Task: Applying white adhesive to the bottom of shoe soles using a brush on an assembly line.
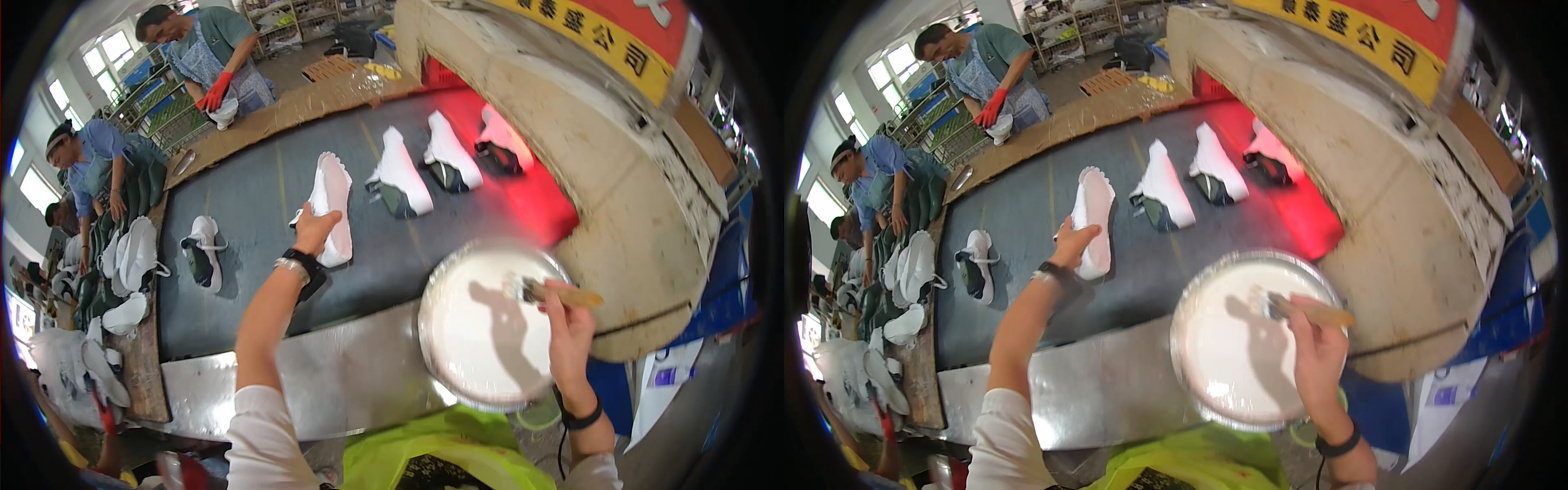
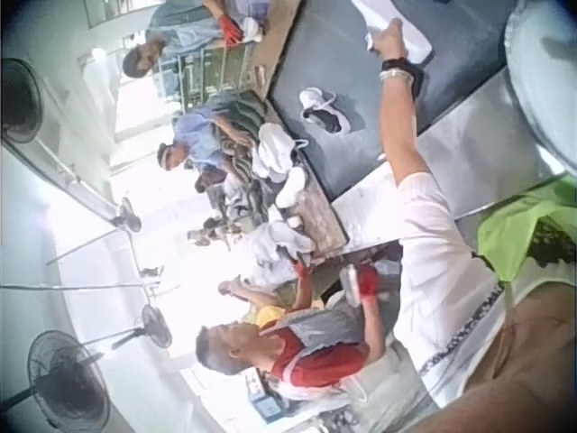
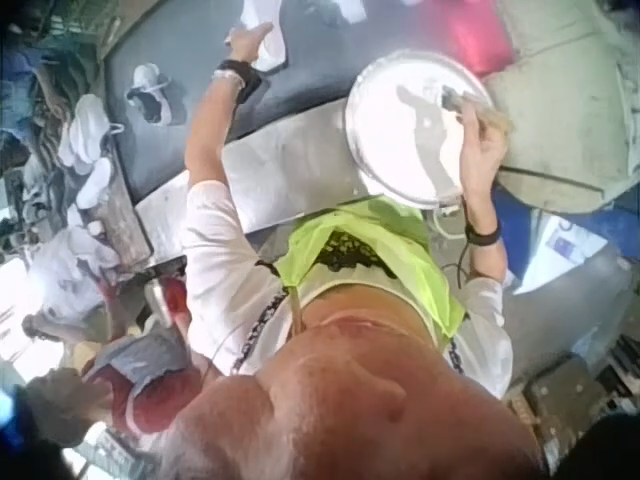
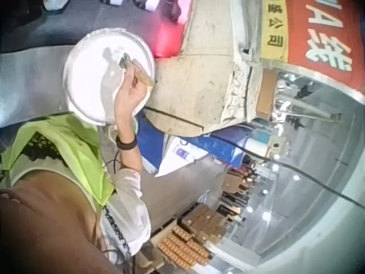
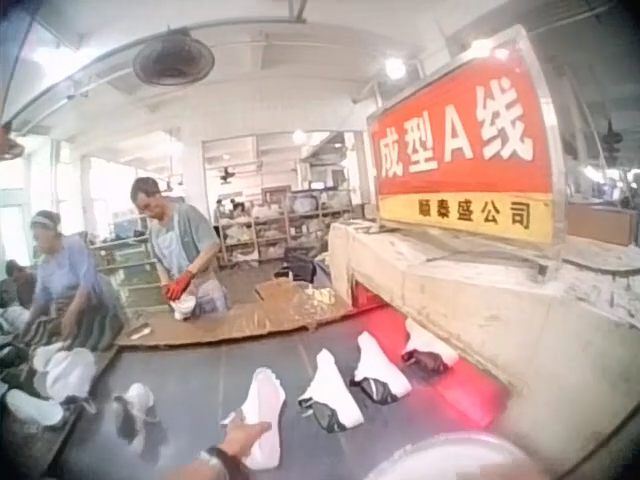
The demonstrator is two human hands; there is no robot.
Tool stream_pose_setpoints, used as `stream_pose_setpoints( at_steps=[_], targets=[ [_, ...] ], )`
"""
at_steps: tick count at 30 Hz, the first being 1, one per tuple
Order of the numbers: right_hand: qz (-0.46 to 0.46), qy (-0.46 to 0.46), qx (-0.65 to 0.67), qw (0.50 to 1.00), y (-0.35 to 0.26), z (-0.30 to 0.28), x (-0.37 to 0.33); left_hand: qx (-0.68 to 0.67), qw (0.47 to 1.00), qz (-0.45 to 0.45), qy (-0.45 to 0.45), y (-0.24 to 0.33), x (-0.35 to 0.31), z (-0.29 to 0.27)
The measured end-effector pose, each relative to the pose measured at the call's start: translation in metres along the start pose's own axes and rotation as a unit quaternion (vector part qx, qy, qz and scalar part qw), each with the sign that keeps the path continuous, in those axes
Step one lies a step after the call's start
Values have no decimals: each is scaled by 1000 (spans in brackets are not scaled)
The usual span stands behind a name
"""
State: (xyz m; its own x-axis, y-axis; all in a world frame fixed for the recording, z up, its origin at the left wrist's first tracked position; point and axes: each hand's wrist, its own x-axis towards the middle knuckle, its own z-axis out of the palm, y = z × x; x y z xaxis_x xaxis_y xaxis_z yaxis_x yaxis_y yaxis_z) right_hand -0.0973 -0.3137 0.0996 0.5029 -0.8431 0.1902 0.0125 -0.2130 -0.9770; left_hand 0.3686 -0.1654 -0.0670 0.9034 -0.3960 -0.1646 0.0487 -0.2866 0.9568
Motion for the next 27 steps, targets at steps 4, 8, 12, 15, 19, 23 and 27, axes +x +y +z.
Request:
stream_pose_setpoints(
  at_steps=[4, 8, 12, 15, 19, 23, 27],
  targets=[
    [28, 15, -77, 997, 20, -17, 16, 291, 947, -93, 99, 18, 44, 93],
    [41, -48, -42, 997, 22, 8, 22, 275, 956, -72, 70, 6, 73, 31],
    [36, -40, -61, 997, 14, 9, 31, 392, 912, 59, 101, 14, 38, 9],
    [18, -40, -67, 997, 16, 10, 29, 681, 680, 145, 229, -9, 20, -96],
    [-4, -50, -85, 995, 22, 7, 26, 611, 722, -12, 325, -51, -12, -252],
    [-5, -92, -137, 986, 11, 25, 42, 345, 835, -42, 426, -112, -7, -303],
    [-37, -75, -191, 978, -13, 35, 28, 276, 857, -81, 428, -75, 5, -258]
  ],
)
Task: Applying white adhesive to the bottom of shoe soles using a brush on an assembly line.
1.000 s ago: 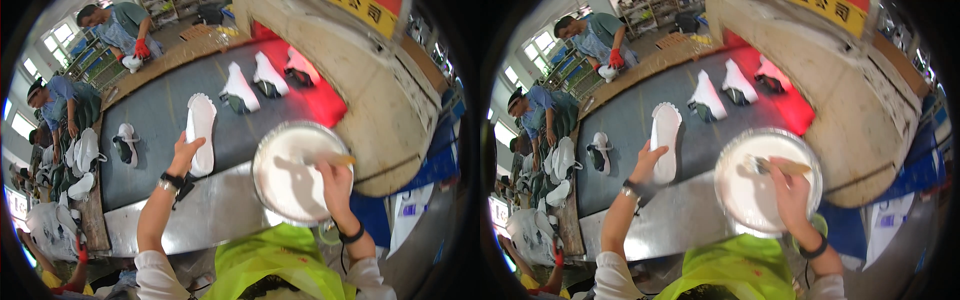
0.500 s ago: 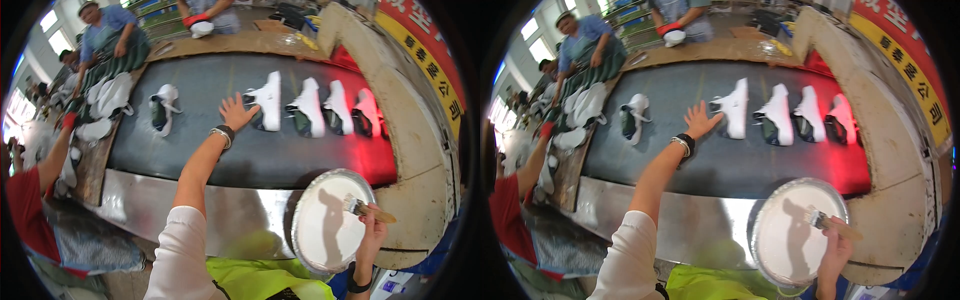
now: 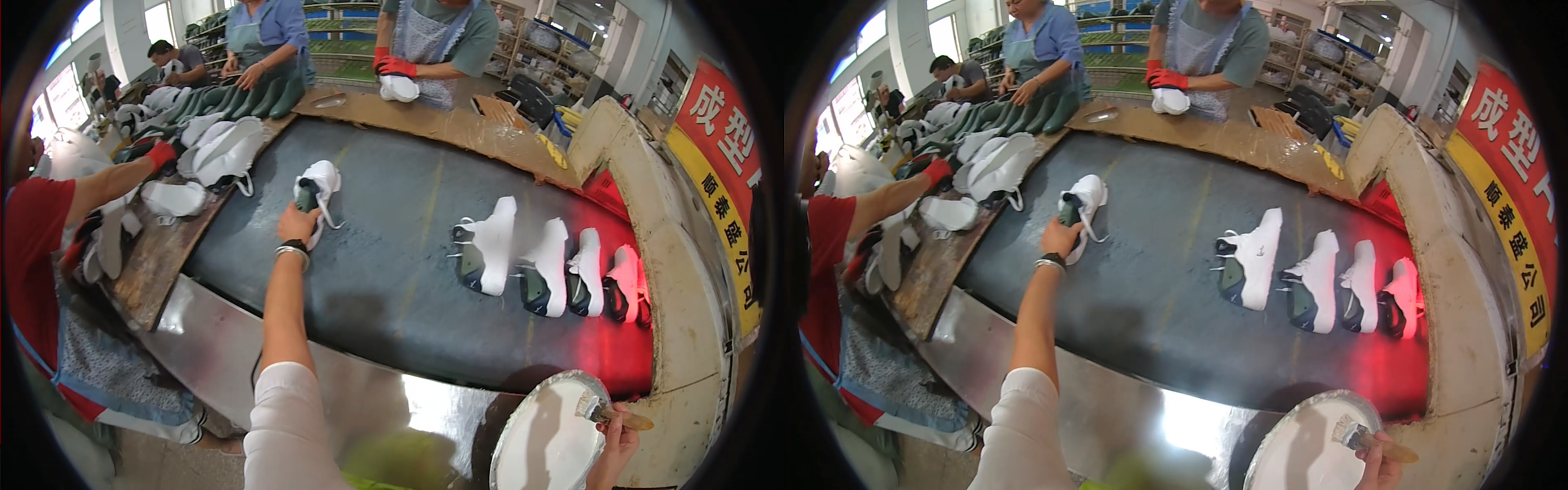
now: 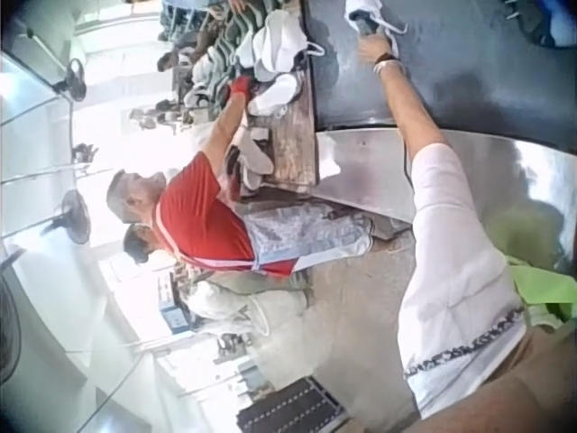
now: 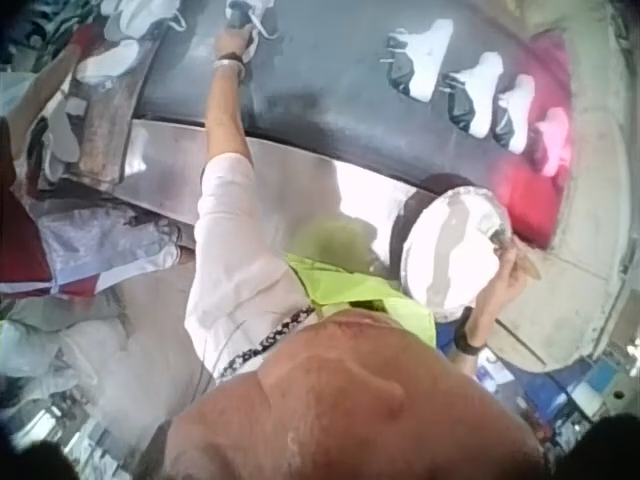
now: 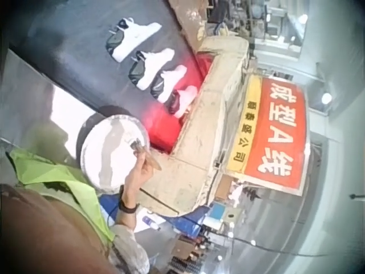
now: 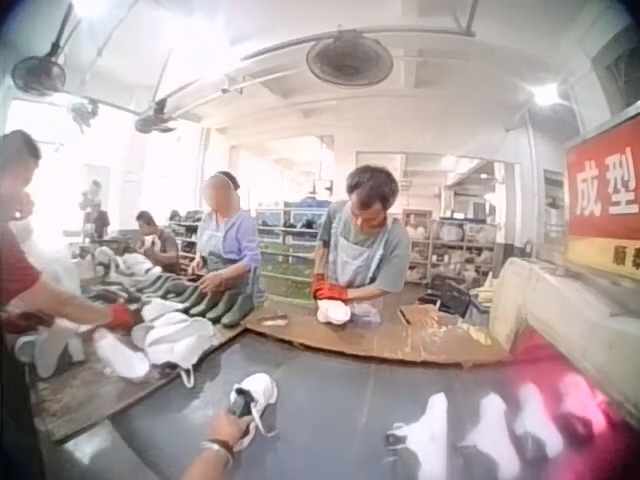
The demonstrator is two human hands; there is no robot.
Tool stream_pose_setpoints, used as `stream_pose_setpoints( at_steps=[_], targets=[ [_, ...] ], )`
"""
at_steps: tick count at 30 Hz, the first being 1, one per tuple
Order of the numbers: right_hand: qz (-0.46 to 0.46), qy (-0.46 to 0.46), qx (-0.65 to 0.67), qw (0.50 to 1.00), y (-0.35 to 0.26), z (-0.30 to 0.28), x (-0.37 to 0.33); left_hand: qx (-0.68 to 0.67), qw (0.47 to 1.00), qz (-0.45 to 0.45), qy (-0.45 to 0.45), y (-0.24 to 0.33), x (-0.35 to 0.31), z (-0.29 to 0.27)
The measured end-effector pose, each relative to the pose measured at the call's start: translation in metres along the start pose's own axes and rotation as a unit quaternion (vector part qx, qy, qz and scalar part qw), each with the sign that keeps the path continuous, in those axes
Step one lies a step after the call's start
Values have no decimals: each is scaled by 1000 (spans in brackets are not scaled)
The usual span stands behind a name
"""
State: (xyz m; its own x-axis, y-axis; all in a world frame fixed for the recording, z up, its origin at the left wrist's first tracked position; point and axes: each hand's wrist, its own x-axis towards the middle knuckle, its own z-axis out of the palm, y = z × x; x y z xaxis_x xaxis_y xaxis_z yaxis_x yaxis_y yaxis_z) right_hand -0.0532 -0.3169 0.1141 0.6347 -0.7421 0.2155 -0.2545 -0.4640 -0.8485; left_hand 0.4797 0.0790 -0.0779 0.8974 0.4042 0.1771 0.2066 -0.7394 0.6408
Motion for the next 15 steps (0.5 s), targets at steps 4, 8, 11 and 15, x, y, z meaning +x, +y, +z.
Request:
stream_pose_setpoints(
  at_steps=[4, 8, 11, 15],
  targets=[
    [-35, -32, 28, 998, -3, 3, -18, -17, 997, -27, -75, -7, -30, -11],
    [-10, -12, 168, 986, 13, -16, -33, -241, 926, -178, -231, -31, -69, -69],
    [-40, -15, 160, 986, 6, -37, -55, -300, 832, -223, -410, 4, -149, -166],
    [-42, 14, 168, 985, 1, -55, -88, -427, 758, -229, -436, -73, -261, -216]
  ],
)
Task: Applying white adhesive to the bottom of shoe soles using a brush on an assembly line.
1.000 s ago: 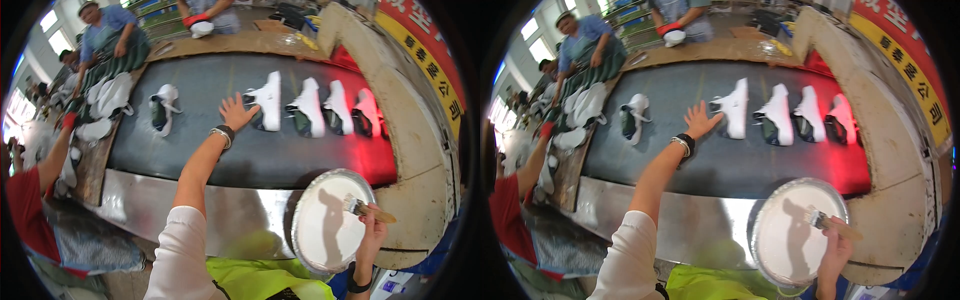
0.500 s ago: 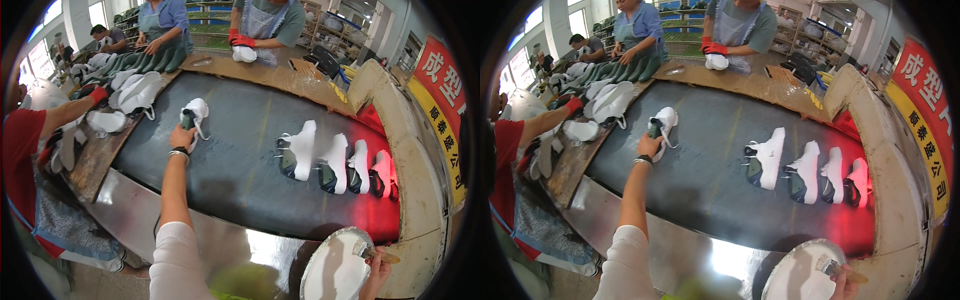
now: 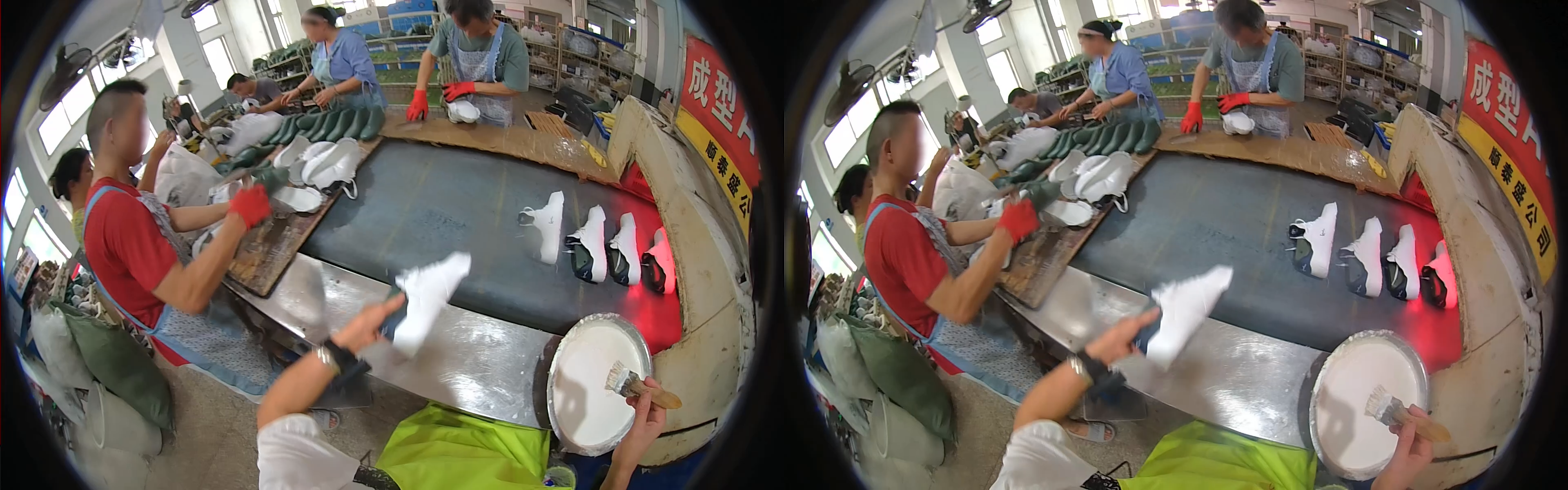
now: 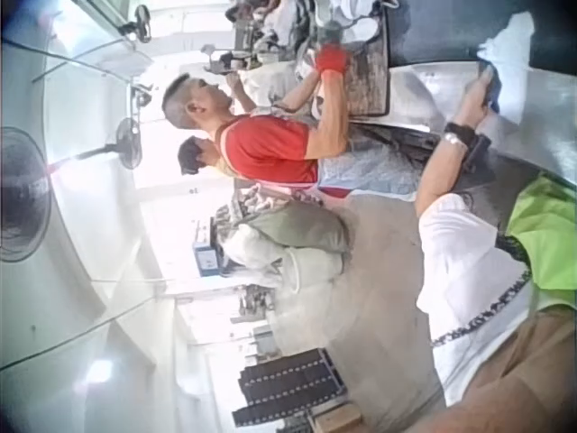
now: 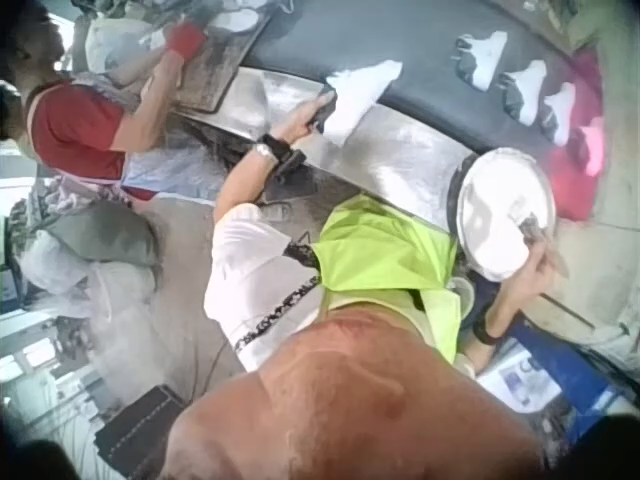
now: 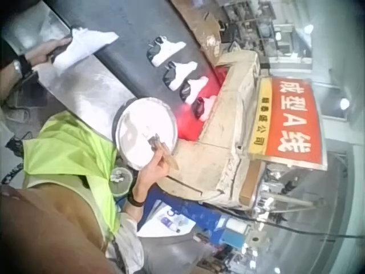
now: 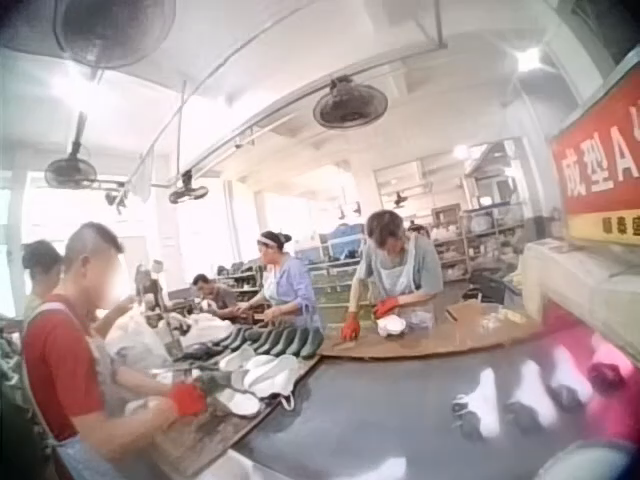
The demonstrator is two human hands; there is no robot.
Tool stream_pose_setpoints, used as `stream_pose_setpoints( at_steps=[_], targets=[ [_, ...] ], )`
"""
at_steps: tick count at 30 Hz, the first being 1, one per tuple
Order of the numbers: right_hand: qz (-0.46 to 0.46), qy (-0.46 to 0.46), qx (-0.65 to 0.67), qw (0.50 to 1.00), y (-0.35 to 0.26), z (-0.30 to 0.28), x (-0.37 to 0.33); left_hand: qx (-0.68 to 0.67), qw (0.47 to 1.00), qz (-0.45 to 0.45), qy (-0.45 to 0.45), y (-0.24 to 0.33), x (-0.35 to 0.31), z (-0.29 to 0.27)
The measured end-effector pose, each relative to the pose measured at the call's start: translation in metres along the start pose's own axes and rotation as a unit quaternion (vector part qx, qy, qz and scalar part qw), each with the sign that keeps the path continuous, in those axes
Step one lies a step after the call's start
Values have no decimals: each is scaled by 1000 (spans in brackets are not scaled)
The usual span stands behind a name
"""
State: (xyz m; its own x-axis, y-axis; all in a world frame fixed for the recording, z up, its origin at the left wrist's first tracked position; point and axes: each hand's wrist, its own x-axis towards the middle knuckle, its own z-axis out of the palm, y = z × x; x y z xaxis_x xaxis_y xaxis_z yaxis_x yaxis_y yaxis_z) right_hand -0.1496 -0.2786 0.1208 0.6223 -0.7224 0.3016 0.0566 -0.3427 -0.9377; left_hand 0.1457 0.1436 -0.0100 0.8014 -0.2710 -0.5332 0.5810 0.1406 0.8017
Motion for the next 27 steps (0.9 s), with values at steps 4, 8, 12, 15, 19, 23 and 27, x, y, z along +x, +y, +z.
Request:
stream_pose_setpoints(
  at_steps=[4, 8, 12, 15, 19, 23, 27],
  targets=[
    [11, -6, 16, 1000, 9, -19, -18, 518, 717, 360, 296, -105, -55, -22],
    [9, 11, -1, 1000, -7, -19, -32, 549, 725, 340, 239, -125, -52, -27],
    [12, 0, 22, 1000, -6, -8, -26, 429, 833, 344, 64, -91, -54, -6],
    [28, -7, 30, 999, -4, -5, -26, 686, 696, 210, 24, -74, -34, 1],
    [62, 3, 36, 997, 6, -4, -27, 490, 864, 59, -101, -24, -23, 22],
    [89, -34, -8, 995, 43, 0, -8, 582, 765, 276, -14, -64, -3, -8],
    [42, -68, -134, 988, 105, 12, 22, 608, 763, 193, 100, -66, -45, 40]
  ],
)
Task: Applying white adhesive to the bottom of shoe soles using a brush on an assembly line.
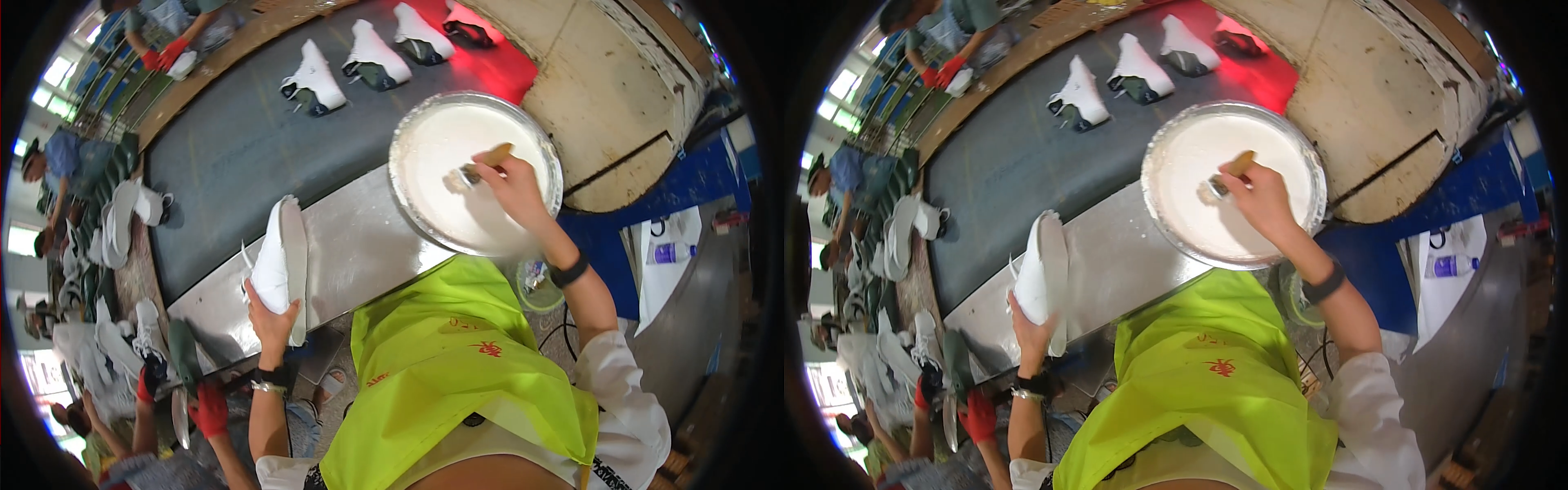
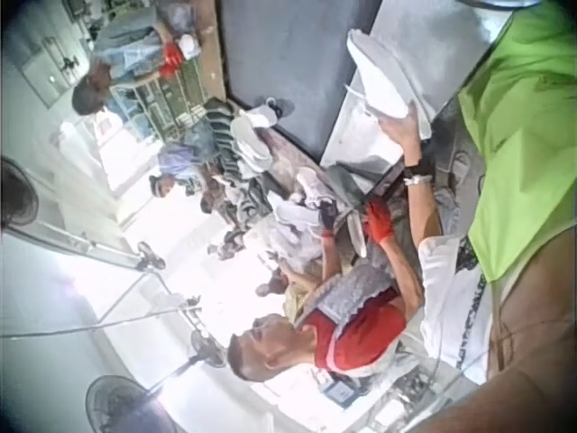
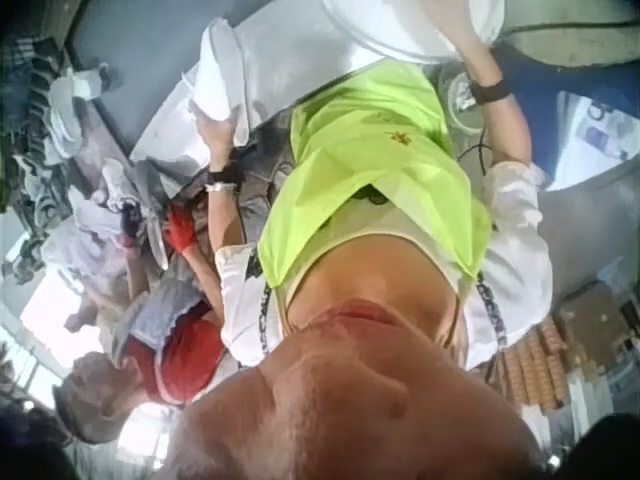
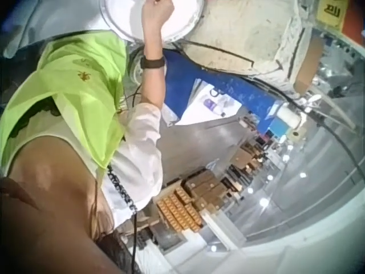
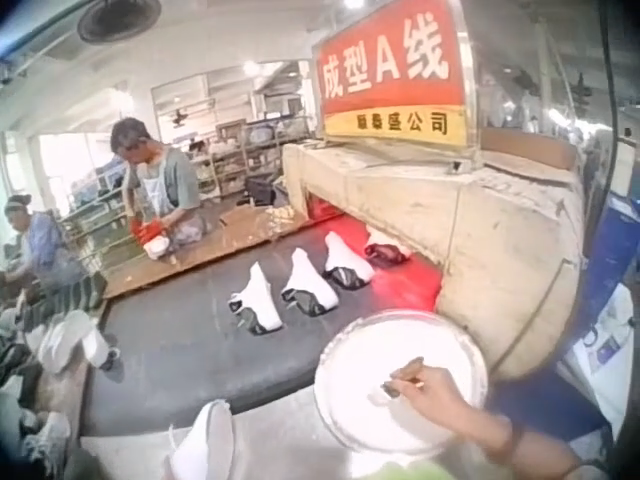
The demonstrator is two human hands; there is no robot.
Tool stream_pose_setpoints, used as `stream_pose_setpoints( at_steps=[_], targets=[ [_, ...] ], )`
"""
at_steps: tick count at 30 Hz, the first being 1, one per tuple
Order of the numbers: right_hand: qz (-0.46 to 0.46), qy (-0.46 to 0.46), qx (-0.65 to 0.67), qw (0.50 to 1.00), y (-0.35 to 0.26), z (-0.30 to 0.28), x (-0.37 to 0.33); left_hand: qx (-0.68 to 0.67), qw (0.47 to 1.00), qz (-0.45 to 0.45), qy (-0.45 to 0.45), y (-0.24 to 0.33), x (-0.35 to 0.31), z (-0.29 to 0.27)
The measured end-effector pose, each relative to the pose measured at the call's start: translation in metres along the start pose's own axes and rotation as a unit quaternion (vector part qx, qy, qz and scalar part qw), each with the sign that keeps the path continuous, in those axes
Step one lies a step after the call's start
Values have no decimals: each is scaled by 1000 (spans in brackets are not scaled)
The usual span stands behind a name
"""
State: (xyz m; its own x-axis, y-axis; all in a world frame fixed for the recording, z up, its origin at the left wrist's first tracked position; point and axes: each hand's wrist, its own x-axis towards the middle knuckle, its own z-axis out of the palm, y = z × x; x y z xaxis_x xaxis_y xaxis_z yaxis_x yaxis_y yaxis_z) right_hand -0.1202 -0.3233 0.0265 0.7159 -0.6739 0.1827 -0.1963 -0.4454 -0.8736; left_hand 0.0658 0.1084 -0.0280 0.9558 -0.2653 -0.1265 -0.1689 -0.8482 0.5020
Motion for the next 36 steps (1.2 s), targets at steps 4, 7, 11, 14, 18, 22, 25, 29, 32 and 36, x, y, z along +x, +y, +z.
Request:
stream_pose_setpoints(
  at_steps=[4, 7, 11, 14, 18, 22, 25, 29, 32, 36],
  targets=[
    [0, 30, -121, 992, 13, 23, 22, -258, 961, -78, -62, 30, -8, 15],
    [-16, -4, -215, 976, 19, 33, 24, -478, 852, -121, -176, 65, -26, 5],
    [37, -76, -268, 960, -5, 24, 26, -606, 752, -101, -240, 93, -49, 22],
    [32, -40, -7, 999, -10, 7, 35, -609, 741, -121, -257, 95, -58, 42],
    [10, 12, 67, 998, -7, -1, 42, -603, 748, -83, -266, 97, -63, 55],
    [9, 22, -74, 997, 12, 10, 39, -598, 760, -82, -242, 108, -67, 51],
    [11, -1, 103, 995, -30, 32, 26, -582, 773, -80, -240, 110, -68, 54],
    [46, -120, 280, 951, -78, 83, 3, -579, 779, -60, -232, 112, -68, 52],
    [58, -179, 250, 950, -85, 115, 10, -539, 807, -46, -234, 106, -69, 57],
    [49, -114, 213, 969, -74, 131, 50, -531, 813, -26, -240, 102, -68, 58]
  ],
)
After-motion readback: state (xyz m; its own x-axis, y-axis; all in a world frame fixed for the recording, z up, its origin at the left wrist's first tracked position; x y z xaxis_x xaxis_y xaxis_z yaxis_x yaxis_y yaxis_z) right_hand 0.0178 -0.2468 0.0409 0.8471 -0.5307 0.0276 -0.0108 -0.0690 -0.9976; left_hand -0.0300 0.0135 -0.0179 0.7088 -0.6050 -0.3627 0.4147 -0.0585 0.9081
